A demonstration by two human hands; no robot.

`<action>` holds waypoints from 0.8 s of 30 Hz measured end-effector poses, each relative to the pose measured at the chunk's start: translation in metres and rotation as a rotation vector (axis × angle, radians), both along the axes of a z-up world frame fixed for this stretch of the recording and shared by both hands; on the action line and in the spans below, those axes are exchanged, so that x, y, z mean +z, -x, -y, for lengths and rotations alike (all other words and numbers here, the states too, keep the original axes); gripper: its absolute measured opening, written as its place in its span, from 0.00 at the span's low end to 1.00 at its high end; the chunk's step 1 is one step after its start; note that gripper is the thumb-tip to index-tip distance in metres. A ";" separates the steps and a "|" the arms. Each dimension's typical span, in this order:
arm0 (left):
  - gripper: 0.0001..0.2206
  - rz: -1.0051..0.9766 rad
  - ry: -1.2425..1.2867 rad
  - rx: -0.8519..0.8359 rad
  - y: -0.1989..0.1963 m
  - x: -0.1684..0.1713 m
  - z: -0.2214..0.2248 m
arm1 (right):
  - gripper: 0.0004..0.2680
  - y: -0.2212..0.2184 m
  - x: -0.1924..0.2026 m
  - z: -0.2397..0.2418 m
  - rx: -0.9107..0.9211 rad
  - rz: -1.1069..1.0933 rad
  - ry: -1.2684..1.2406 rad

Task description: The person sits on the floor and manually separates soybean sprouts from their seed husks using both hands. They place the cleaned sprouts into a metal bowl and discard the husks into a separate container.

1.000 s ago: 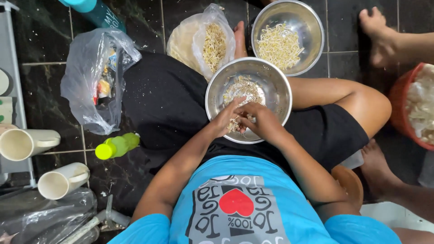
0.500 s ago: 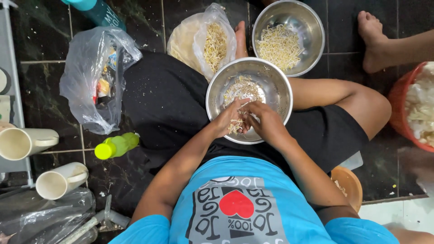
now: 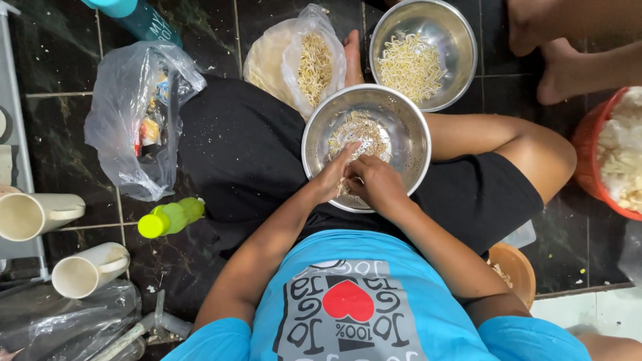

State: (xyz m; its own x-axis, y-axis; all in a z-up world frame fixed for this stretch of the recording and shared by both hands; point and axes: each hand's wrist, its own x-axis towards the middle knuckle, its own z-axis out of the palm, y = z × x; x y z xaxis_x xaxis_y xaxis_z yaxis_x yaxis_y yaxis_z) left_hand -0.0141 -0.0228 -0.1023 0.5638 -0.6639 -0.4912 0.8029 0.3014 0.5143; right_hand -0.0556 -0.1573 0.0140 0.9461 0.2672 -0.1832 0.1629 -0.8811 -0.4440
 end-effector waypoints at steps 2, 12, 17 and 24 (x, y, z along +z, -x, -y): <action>0.33 0.018 -0.017 -0.014 -0.003 -0.009 -0.005 | 0.05 -0.001 0.003 0.002 0.004 0.021 -0.016; 0.35 0.028 0.045 -0.030 -0.004 -0.014 -0.003 | 0.04 -0.001 0.024 -0.004 -0.031 0.045 -0.034; 0.33 0.050 0.056 -0.088 -0.004 0.034 -0.010 | 0.06 -0.006 0.065 0.002 -0.238 -0.076 -0.427; 0.31 0.174 0.080 -0.192 -0.002 0.040 -0.011 | 0.04 -0.015 0.089 0.021 -0.245 -0.029 -0.456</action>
State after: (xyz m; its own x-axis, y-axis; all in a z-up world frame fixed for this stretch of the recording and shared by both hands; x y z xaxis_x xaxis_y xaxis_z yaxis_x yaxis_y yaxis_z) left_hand -0.0126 -0.0123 -0.0626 0.4954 -0.7994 -0.3399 0.7508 0.1972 0.6304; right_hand -0.0404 -0.1782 0.1033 0.9871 0.0968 -0.1271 -0.0425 -0.6080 -0.7928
